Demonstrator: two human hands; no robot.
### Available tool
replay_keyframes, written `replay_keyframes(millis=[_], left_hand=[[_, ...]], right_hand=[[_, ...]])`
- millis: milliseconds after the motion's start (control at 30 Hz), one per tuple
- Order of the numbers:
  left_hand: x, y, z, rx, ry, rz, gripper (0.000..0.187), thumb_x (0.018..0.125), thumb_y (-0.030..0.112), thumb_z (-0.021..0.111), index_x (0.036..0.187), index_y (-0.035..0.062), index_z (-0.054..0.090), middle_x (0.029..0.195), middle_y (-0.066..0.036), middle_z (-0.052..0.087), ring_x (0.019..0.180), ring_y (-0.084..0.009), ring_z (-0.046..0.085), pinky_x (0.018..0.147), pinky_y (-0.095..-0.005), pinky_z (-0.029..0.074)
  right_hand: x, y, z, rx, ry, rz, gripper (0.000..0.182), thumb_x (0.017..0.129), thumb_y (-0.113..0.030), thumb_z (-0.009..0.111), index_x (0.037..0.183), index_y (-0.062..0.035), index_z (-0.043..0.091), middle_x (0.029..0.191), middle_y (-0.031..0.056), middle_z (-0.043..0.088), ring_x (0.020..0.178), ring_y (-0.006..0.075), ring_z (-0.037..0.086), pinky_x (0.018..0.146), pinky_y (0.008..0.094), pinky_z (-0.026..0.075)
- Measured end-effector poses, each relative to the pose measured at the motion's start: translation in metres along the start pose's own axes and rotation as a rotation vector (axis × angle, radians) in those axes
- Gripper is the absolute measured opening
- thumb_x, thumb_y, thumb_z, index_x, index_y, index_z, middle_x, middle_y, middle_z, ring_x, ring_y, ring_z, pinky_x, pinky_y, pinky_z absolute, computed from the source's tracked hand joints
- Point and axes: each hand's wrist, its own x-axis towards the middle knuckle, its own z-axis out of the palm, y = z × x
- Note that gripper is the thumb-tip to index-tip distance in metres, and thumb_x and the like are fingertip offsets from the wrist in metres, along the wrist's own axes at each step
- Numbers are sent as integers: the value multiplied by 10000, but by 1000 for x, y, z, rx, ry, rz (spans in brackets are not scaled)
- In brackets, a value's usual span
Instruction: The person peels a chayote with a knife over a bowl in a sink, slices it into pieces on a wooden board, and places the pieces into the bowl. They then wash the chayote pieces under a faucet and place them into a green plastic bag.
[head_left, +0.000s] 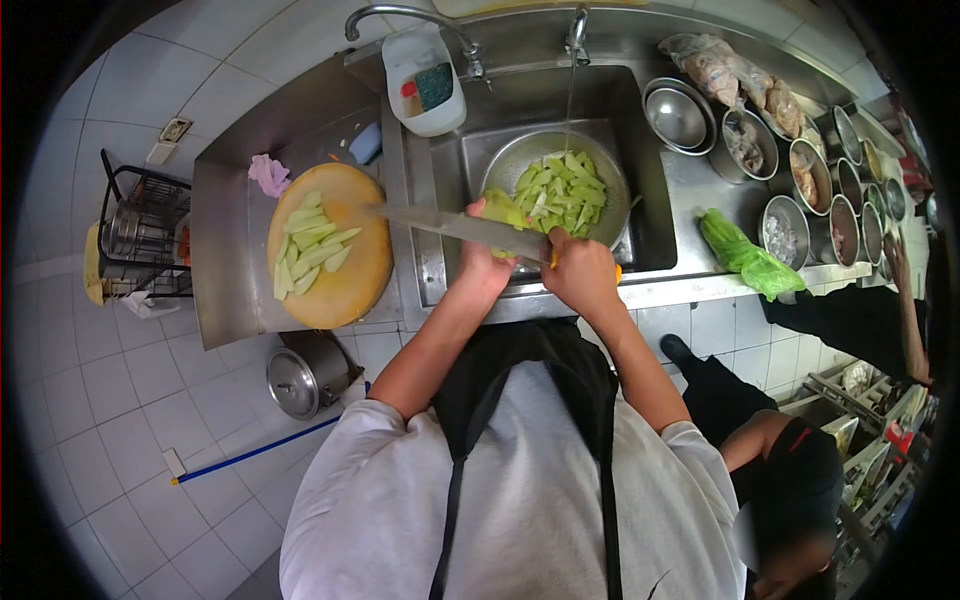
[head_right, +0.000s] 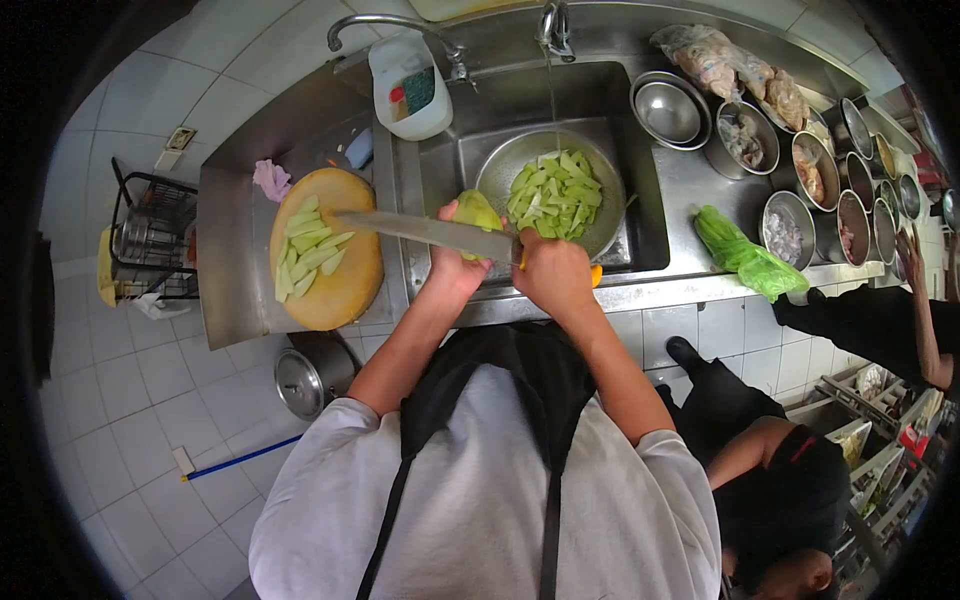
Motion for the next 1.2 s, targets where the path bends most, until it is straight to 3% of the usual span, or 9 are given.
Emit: replay_keyframes(millis=[33, 133, 233, 333, 533, 667, 767, 967, 1200], left_hand=[[-6, 1, 4, 22, 54, -4, 577, 903, 534, 561, 1256, 78, 534, 1047, -159, 651, 927, -313, 655, 834, -411, 522], [-16, 11, -6, 169, -212, -61, 579, 922, 555, 520, 1260, 86, 536, 1044, -161, 663, 922, -302, 662, 815, -399, 520], [-12, 10, -12, 157, -234, -37, 556, 941, 563, 485, 1229, 93, 557, 1068, -166, 669, 932, -289, 664, 798, -393, 519], [-9, 9, -3, 91, -65, -20, 528, 946, 549, 487, 1192, 90, 576, 1053, -167, 673, 934, -290, 664, 808, -410, 528], [-1, 5, -13, 61, -192, 7, 489, 939, 530, 514, 1155, 97, 584, 1025, -139, 681, 926, -284, 668, 838, -433, 537], [-10, 15, -16, 136, -228, -40, 471, 936, 524, 523, 1151, 109, 585, 1018, -134, 675, 900, -286, 666, 783, -424, 544], [-19, 18, -12, 83, -70, -28, 496, 934, 534, 520, 1178, 107, 584, 1041, -152, 672, 867, -295, 661, 731, -410, 547], [-21, 29, -19, 188, -235, -96, 569, 932, 554, 511, 1243, 81, 571, 1070, -182, 674, 859, -303, 663, 726, -409, 549], [-17, 19, -15, 235, -170, -36, 548, 928, 570, 522, 1202, 102, 600, 1076, -148, 687, 919, -266, 672, 733, -418, 547]], right_hand=[[3, 9, 8, -11, 7, 44, 191, 755, -192, 696, 837, -25, 653, 695, 230, 666, 685, 424, 678, 650, 517, 552], [4, 48, 21, -39, 35, 131, 190, 742, -182, 697, 862, -35, 691, 720, 229, 681, 692, 418, 685, 665, 514, 557], [-2, 32, 5, 95, 36, 108, 171, 765, -182, 691, 869, -47, 696, 716, 219, 681, 694, 414, 687, 658, 504, 559], [-4, 5, -7, 102, -1, -19, 157, 788, -179, 683, 881, -54, 702, 713, 209, 683, 673, 407, 685, 647, 498, 560], [-5, -16, -9, 87, 118, -142, 163, 847, -193, 678, 777, -54, 634, 584, 207, 613, 544, 403, 637, 555, 498, 530], [-5, -4, 2, -9, 49, -56, 151, 816, -193, 676, 807, -44, 649, 633, 222, 637, 596, 409, 658, 597, 507, 541], [2, 17, 11, -73, -44, 88, 196, 748, -175, 677, 879, -29, 692, 729, 246, 681, 702, 411, 695, 678, 511, 560], [5, 51, 24, 24, -37, 235, 198, 770, -200, 647, 846, -27, 707, 771, 256, 684, 772, 428, 690, 719, 527, 553], [1, -14, -8, 126, -9, -65, 187, 795, -213, 683, 857, -39, 709, 683, 216, 666, 628, 409, 671, 637, 498, 555]])
